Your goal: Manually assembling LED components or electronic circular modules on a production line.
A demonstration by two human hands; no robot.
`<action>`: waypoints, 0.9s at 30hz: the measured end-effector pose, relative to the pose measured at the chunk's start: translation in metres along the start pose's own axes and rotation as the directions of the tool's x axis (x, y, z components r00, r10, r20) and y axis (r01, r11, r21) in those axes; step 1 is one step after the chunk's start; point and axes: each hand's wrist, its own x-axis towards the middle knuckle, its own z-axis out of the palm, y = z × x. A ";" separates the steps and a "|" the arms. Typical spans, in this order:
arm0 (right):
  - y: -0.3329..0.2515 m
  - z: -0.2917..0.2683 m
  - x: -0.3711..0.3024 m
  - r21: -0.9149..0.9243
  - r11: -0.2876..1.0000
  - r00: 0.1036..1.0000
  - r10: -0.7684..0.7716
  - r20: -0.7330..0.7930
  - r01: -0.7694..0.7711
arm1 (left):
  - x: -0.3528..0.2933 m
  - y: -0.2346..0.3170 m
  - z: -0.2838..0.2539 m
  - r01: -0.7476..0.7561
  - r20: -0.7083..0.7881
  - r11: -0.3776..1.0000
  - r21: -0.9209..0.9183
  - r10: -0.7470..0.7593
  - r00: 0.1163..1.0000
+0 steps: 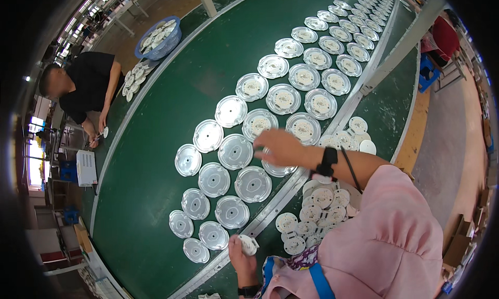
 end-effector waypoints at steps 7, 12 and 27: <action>-0.084 0.008 -0.034 0.529 0.823 0.866 -0.099 0.491 -0.205 | 0.040 0.026 0.090 -0.075 0.217 0.926 -0.370 0.165 0.962; -0.066 0.011 -0.010 0.718 0.594 0.931 0.197 0.307 -0.362 | 0.041 0.025 0.104 -0.139 0.187 0.964 -0.227 0.183 0.965; 0.070 0.011 0.152 0.187 0.950 0.966 0.257 -0.020 -0.249 | -0.025 -0.046 -0.021 -0.131 0.057 0.703 0.699 0.128 0.990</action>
